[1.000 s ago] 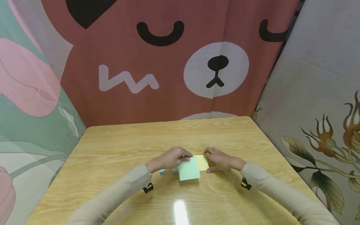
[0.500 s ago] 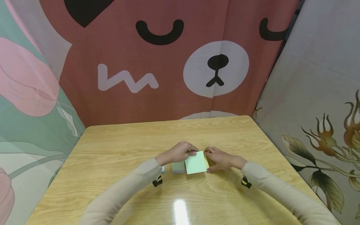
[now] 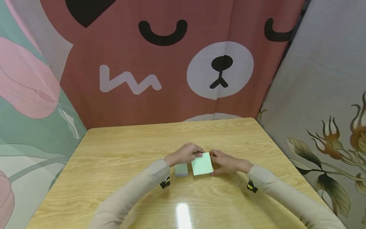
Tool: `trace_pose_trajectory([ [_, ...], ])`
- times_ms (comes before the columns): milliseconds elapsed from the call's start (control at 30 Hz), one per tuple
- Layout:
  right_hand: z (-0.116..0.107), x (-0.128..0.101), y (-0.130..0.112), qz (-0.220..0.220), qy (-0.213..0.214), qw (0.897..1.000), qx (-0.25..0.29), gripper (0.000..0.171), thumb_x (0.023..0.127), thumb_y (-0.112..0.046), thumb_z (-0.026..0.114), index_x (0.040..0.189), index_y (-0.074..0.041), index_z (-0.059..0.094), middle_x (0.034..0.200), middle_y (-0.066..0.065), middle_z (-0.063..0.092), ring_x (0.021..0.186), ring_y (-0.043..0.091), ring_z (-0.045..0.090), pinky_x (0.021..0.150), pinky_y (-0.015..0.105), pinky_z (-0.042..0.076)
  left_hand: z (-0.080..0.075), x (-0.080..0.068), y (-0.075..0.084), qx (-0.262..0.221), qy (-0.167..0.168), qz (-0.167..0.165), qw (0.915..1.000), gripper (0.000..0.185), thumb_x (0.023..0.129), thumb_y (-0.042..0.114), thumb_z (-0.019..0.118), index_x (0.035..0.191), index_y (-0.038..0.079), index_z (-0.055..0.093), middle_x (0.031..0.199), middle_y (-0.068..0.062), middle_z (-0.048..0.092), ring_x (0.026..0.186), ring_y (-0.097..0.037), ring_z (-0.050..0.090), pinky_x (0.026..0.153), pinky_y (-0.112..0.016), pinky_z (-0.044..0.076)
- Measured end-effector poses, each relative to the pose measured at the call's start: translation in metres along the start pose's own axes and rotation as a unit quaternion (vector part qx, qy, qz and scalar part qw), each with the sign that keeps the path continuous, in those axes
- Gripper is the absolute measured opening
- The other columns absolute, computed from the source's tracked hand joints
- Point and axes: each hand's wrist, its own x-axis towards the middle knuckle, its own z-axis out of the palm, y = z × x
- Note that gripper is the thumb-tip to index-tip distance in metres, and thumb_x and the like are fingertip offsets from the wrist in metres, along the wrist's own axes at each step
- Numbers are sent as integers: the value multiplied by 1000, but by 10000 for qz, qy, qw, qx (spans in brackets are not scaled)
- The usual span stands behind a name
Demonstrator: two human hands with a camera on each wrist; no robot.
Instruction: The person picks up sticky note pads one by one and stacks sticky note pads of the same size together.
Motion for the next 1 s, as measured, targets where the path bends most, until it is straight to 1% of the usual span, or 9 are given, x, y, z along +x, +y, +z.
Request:
trace_pose_trajectory([
  [67, 0, -1, 1, -24, 24, 10000, 12, 63, 88, -39, 75, 130, 4, 54, 132, 13, 42, 113, 24, 40, 90, 43, 44, 1, 2, 0, 37, -9, -11, 10000, 25, 102, 9, 54, 120, 1, 70, 117, -9, 70, 106, -17, 66, 87, -21, 51],
  [133, 1, -2, 3, -24, 7, 10000, 23, 65, 89, -39, 74, 132, 5, 53, 133, 13, 41, 115, 25, 40, 92, 44, 44, 3, 5, -1, 59, -30, -52, 10000, 25, 102, 9, 54, 121, 1, 69, 118, -9, 70, 106, -18, 66, 87, -21, 51],
  [267, 1, -4, 4, 32, 6, 9998, 204, 74, 89, -37, 75, 139, 7, 45, 134, 14, 40, 119, 28, 39, 96, 47, 43, 6, 9, -3, -27, -117, -138, 9998, 26, 102, 8, 54, 122, 0, 69, 119, -10, 69, 106, -18, 66, 87, -21, 51],
  [367, 2, -5, 4, 91, 61, 9994, 333, 78, 88, -37, 76, 142, 8, 42, 135, 14, 39, 120, 28, 39, 97, 48, 42, 9, 11, -5, -97, -178, -195, 9996, 26, 103, 8, 53, 122, 0, 68, 120, -10, 69, 106, -18, 66, 86, -21, 51],
  [667, 2, -6, 4, 81, 202, 9993, 312, 74, 88, -37, 76, 140, 6, 45, 132, 12, 41, 118, 26, 41, 94, 46, 43, 15, 19, -10, -44, -269, -381, 9989, 27, 103, 8, 52, 124, 1, 67, 121, -9, 68, 108, -18, 65, 88, -21, 51],
  [767, 1, -6, 4, 86, 205, 9992, 342, 74, 88, -37, 76, 141, 5, 45, 131, 11, 41, 116, 25, 40, 93, 45, 43, 17, 21, -12, 93, -265, -383, 9989, 26, 103, 8, 52, 122, 2, 68, 119, -8, 69, 107, -17, 66, 87, -21, 51],
  [867, 2, -6, 5, 114, 171, 9992, 335, 74, 88, -38, 75, 141, 3, 46, 130, 10, 41, 115, 24, 40, 92, 43, 43, 19, 23, -12, 353, -260, -317, 9985, 25, 103, 9, 52, 120, 4, 70, 115, -6, 70, 100, -13, 66, 84, -20, 51],
  [967, 4, -6, 7, 144, 149, 9993, 298, 72, 89, -40, 75, 140, 2, 48, 130, 10, 41, 114, 23, 40, 91, 41, 43, 21, 24, -10, 604, -245, -218, 9976, 25, 103, 10, 53, 122, 5, 69, 115, -6, 70, 95, -12, 66, 80, -20, 51],
  [1000, 5, -6, 8, 147, 146, 9994, 289, 71, 89, -40, 74, 139, 2, 48, 130, 9, 41, 114, 23, 40, 90, 41, 43, 21, 24, -9, 639, -238, -199, 9975, 26, 103, 10, 53, 124, 5, 68, 116, -7, 70, 96, -12, 66, 80, -21, 52],
])
